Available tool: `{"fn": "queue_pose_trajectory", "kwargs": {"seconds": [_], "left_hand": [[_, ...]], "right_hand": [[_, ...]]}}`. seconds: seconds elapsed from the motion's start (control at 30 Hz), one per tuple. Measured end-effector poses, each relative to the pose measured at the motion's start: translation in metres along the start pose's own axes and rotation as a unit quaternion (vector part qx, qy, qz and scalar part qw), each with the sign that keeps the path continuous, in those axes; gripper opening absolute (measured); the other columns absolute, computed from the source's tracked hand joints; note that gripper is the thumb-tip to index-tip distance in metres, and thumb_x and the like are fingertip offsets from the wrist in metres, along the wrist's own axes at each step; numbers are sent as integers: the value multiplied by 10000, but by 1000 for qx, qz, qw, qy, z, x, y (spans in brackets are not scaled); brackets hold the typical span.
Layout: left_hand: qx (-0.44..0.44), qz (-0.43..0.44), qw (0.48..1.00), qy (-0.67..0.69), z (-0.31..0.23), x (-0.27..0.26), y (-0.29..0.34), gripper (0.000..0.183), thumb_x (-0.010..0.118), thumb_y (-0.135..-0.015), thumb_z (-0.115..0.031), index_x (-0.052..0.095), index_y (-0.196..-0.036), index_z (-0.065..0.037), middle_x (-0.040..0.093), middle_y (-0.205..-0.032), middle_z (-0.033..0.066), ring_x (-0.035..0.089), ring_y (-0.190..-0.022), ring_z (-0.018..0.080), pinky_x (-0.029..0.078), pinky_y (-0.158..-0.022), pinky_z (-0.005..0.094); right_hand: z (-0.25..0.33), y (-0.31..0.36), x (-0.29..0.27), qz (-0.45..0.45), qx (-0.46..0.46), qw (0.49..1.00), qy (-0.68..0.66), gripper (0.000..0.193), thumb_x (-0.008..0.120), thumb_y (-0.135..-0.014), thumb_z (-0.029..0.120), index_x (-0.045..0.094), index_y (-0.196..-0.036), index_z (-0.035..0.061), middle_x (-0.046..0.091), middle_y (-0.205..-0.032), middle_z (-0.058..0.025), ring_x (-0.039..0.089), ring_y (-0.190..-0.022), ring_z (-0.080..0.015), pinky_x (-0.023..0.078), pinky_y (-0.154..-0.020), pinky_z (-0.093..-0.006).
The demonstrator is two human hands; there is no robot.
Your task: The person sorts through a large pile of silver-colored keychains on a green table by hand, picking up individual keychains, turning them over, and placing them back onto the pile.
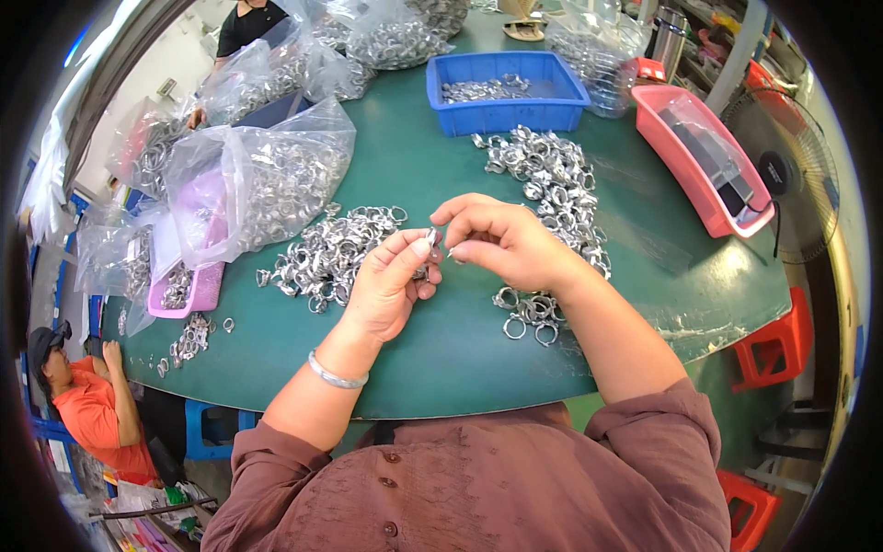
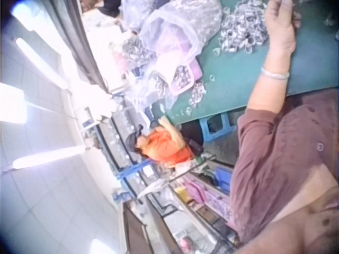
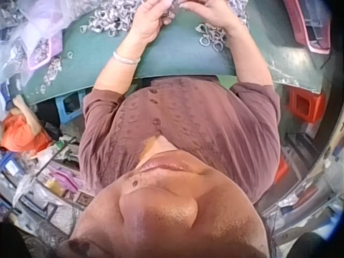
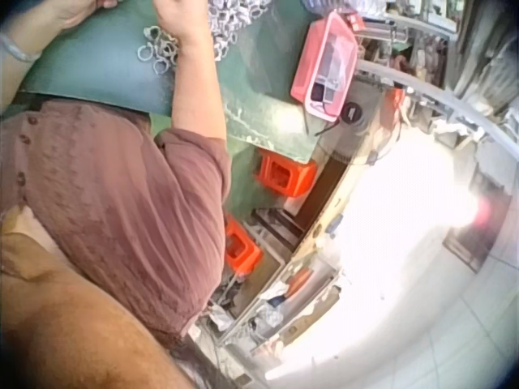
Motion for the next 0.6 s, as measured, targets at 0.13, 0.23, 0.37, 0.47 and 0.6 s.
{"fn": "queue_pose_trajectory", "kwargs": {"seconds": [0.13,0.23,0.37,0.47,0.6], "left_hand": [[120,-59,976,-172,-1,2,1,168,591,-856,-137,584,-996,-43,560,-794,-20,496,-625,37,385,-528,167],[258,-51,917,-299,-1,1,3,181,606,-828,-64,593,-1002,-14,554,-804,-19,486,-703,37,407,-615,179],[298,-51,891,-340,-3,1,1,200,652,-790,-94,610,-973,-26,549,-774,3,500,-703,83,424,-637,222],[300,-49,889,-344,-1,0,0,218,681,-765,-88,614,-963,-25,549,-777,10,502,-705,90,429,-637,226],[458,12,774,-437,-15,12,5,302,704,-738,-47,596,-1017,-7,548,-826,12,501,-731,81,439,-657,212]], "right_hand": [[-8,1,-3,-57,198,937,-283,210,516,-846,44,519,-1052,1,585,-974,-76,572,-725,-120,484,-635,-253],[-7,1,4,-29,227,928,-295,240,525,-846,57,517,-1079,2,581,-944,-61,561,-717,-114,474,-629,-246],[-5,2,10,-10,199,952,-230,242,594,-830,100,544,-1048,9,593,-869,-25,533,-704,-83,449,-612,-224],[-4,2,9,-13,206,952,-224,215,599,-826,96,551,-1019,15,604,-864,-23,536,-698,-80,442,-605,-219],[-10,-1,10,-25,196,944,-265,175,594,-829,92,554,-984,20,615,-857,-24,539,-694,-72,433,-592,-211]]}}
Point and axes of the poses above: each hand's wrist, its own y-axis away from the middle knuckle, its own x-axis out of the palm, z = x × y, the point moved 2 cm from there along -y, towards the middle knuckle
